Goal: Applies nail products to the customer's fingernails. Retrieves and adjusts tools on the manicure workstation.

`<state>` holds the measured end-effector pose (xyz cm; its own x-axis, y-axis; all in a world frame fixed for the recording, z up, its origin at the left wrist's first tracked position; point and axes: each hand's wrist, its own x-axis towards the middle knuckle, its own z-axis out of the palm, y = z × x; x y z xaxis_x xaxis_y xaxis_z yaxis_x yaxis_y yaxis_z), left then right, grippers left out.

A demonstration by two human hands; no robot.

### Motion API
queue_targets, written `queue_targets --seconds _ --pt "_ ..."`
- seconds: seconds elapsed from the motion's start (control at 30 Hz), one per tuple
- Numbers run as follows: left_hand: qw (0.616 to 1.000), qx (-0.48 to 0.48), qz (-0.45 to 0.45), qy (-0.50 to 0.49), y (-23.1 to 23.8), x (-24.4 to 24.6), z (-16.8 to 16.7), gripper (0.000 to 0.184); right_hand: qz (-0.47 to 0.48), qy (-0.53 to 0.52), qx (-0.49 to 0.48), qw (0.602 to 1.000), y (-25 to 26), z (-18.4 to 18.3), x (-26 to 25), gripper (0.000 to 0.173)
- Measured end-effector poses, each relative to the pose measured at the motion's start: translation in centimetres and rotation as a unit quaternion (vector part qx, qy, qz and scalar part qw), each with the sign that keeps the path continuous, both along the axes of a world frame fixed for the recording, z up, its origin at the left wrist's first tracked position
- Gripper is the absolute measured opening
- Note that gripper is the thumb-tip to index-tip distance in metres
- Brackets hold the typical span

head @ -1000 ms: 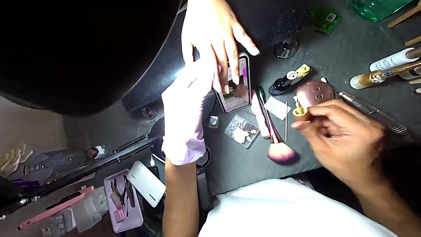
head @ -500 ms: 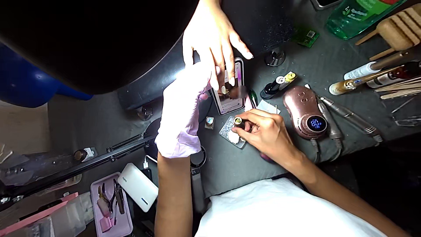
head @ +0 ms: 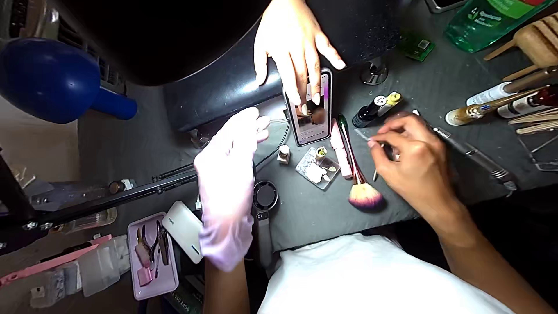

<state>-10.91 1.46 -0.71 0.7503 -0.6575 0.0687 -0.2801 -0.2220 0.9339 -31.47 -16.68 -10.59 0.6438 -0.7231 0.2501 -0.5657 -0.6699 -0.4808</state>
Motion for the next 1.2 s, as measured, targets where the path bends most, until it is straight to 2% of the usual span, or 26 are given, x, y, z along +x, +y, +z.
queue_targets --seconds 0.07,0.17,0.27,0.33,0.37,0.43,0.5,0.57,0.67,0.77,0.83,0.9,1.03,1.1,1.2 --pt "0.999 -0.004 0.026 -0.022 1.4 -1.7 0.2 0.031 0.010 -0.090 0.030 0.995 0.3 1.5 -0.8 0.023" --pt "0.997 -0.031 -0.065 0.026 1.8 -4.3 -0.9 0.041 0.043 -0.129 0.112 0.984 1.5 3.8 -1.5 0.022" --pt "0.987 0.012 -0.150 0.057 0.8 -6.2 -2.6 0.055 0.104 -0.132 0.183 0.969 2.6 4.2 -2.5 0.018" --pt "0.979 0.033 -0.180 0.085 0.3 -6.9 -3.0 0.059 0.172 -0.159 0.240 0.942 3.3 4.4 -3.5 0.019" --pt "0.976 0.030 -0.188 0.103 0.2 -7.2 -3.1 0.057 0.202 -0.176 0.265 0.926 3.8 4.6 -3.9 0.019" --pt "0.974 0.004 -0.178 0.142 0.2 -7.7 -3.0 0.040 0.243 -0.204 0.304 0.898 4.4 4.8 -4.4 0.018" --pt "0.971 -0.019 -0.168 0.166 0.4 -8.0 -2.7 0.028 0.253 -0.204 0.322 0.889 4.6 4.7 -4.9 0.020" --pt "0.974 -0.033 -0.159 0.159 1.2 -7.9 -2.6 0.025 0.207 -0.167 0.286 0.921 3.8 4.7 -5.7 0.027" --pt "0.983 -0.036 -0.124 0.129 3.2 -7.2 -2.5 0.025 0.052 -0.092 0.114 0.988 0.9 5.4 -6.8 0.032" --pt "0.992 -0.056 -0.058 0.093 6.4 -5.7 -2.3 0.020 -0.035 -0.079 0.050 0.995 -1.0 6.0 -7.0 0.037" --pt "0.997 -0.058 0.020 0.045 9.2 -4.0 -1.8 0.018 -0.017 -0.096 0.060 0.993 -0.4 5.9 -5.9 0.035" --pt "0.993 -0.042 0.112 -0.014 12.0 -2.3 -1.2 0.015 0.044 -0.099 0.092 0.990 1.1 5.0 -4.3 0.031" --pt "0.963 -0.015 0.259 -0.077 16.1 -0.9 -0.5 0.010 0.112 -0.076 0.098 0.986 2.7 2.6 -1.7 0.023" --pt "0.957 -0.013 0.280 -0.082 17.8 -1.0 -0.4 0.010 0.104 -0.046 0.066 0.991 2.2 2.3 -1.3 0.025" --pt "0.966 -0.038 0.244 -0.069 18.6 -1.2 -0.9 0.010 0.055 -0.068 0.028 0.996 1.3 3.4 -2.1 0.026"
